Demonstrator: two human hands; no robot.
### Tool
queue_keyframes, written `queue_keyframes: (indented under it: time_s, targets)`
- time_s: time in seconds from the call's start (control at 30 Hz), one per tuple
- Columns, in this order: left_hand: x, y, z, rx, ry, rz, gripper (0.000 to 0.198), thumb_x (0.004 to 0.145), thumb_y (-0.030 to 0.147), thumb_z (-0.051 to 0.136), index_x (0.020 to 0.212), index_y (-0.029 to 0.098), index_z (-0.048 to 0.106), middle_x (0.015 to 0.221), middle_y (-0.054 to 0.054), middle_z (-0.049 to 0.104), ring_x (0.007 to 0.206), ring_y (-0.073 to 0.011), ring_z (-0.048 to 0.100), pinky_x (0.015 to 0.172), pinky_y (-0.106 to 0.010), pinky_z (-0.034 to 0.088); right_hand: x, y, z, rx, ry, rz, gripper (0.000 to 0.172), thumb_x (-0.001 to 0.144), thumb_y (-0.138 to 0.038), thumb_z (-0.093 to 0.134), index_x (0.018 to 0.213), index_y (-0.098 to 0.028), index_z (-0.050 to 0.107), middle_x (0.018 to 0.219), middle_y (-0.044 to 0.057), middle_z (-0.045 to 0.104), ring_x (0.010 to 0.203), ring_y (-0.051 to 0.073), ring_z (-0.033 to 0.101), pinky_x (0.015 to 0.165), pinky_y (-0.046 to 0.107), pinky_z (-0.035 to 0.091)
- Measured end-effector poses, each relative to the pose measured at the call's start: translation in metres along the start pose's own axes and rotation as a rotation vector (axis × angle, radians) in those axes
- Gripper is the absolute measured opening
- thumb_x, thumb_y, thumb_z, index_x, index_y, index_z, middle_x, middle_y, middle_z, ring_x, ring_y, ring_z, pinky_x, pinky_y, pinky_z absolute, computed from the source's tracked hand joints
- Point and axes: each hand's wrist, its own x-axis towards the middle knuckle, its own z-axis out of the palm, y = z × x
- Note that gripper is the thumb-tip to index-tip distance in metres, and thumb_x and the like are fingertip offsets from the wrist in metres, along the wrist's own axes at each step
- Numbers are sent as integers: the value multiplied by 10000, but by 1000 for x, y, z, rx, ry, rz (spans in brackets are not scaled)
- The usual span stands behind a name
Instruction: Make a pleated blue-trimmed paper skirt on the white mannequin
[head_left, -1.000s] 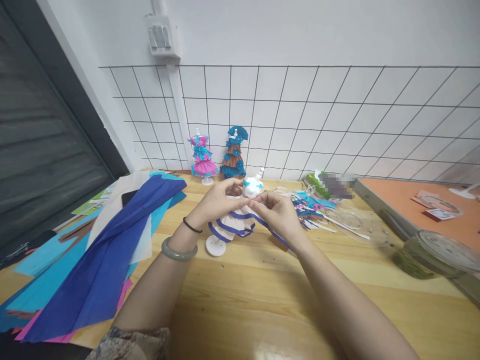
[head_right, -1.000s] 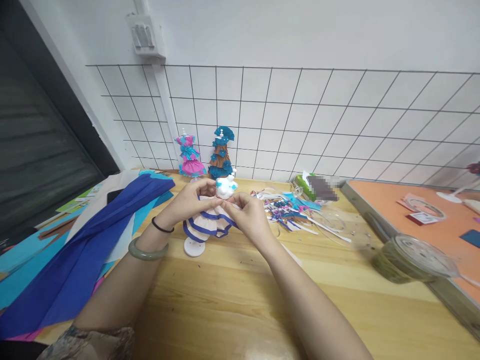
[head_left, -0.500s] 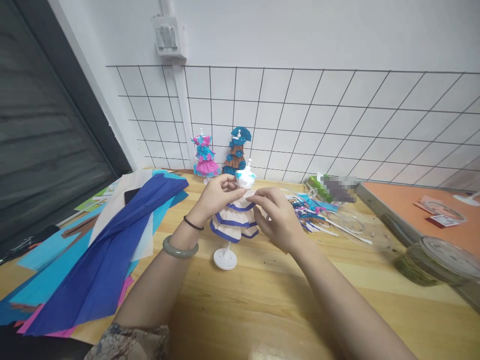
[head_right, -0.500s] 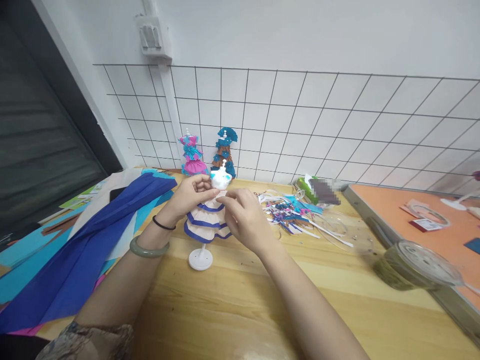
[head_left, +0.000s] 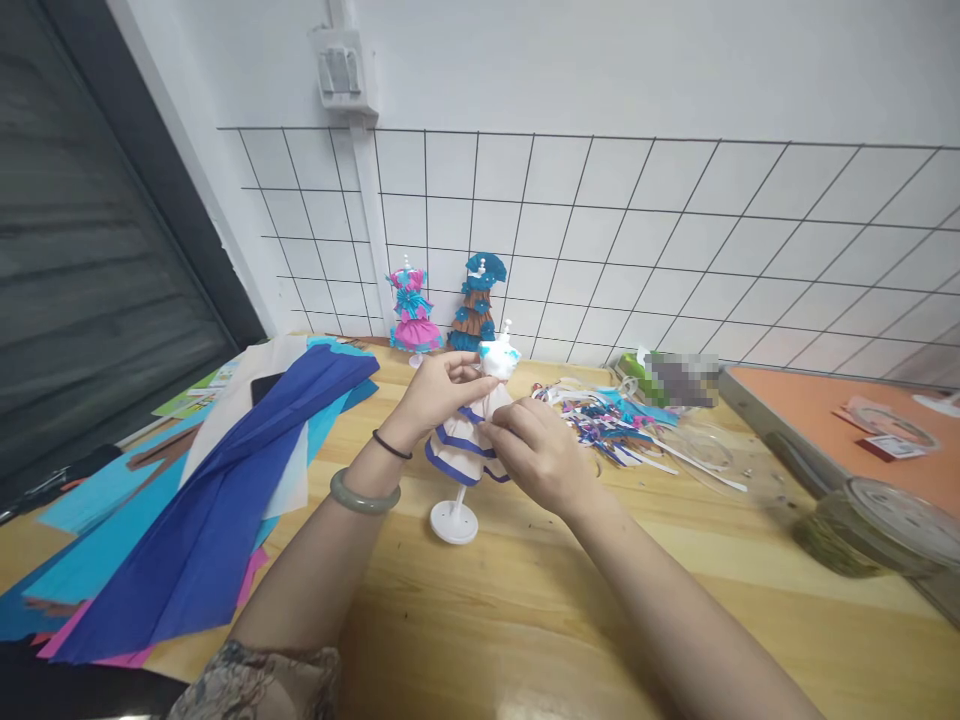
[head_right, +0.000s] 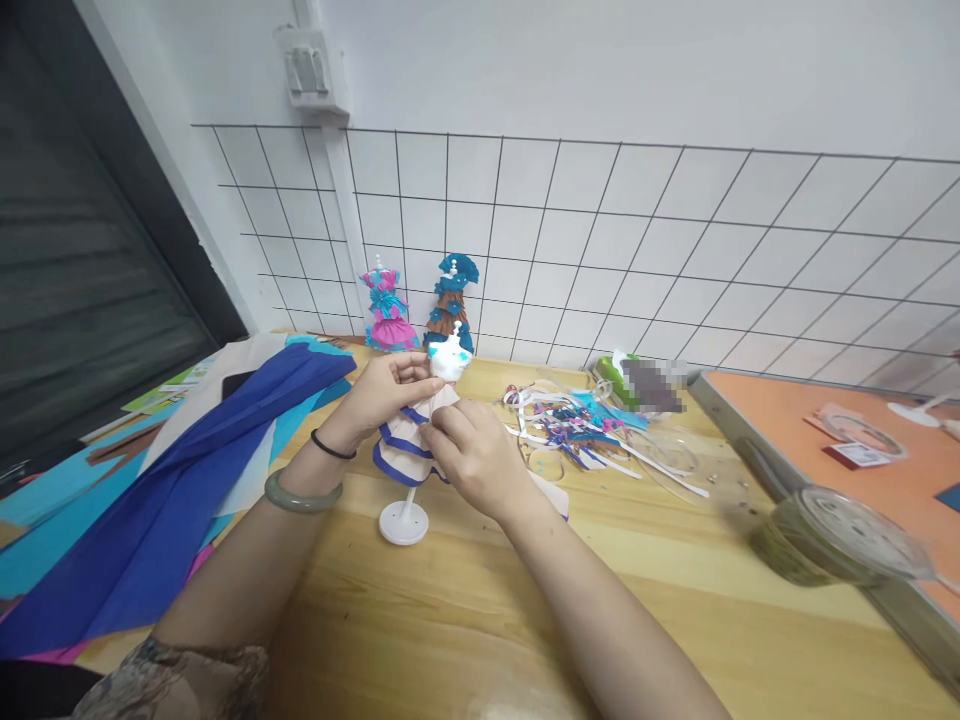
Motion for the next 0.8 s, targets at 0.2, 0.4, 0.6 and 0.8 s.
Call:
queue_keyframes:
  time_s: [0.2,0.4,0.6,0.8]
  targets:
    - [2,-1,-2,13,-3,28,457,670,346,733,1053,114,641,703,1,582,632,-94,509,597,-225,411,0,3,-2,177,-2,80,145,870,-150,489,935,-179,616,806,80,620,724,188,524,631,331,384]
    - [-3,7,-9,113,-124,101,430,709,379,697,1061,135,657,811,-39,643,704,-126,548,637,-244,435,-3,21,-17,549,70,715,222,918,-350,463,889,-194,619,921,70,655,887,205,585,803,342,426]
    - [-7,13,-13,194,-276,111,350,758,380,650,1006,135,669,718,-9,567,663,-112,498,598,-234,396,-7,34,-11,1093,-335,842,414,904,-517,422,845,-156,615,869,56,632,868,193,578,805,323,440]
    - [-9,17,-16,224,-282,125,392,764,397,635,1081,168,655,817,-35,628,741,-150,551,659,-261,439,-9,31,-9,1313,-361,892,376,825,-516,559,687,-166,540,686,-12,531,657,116,501,670,259,422]
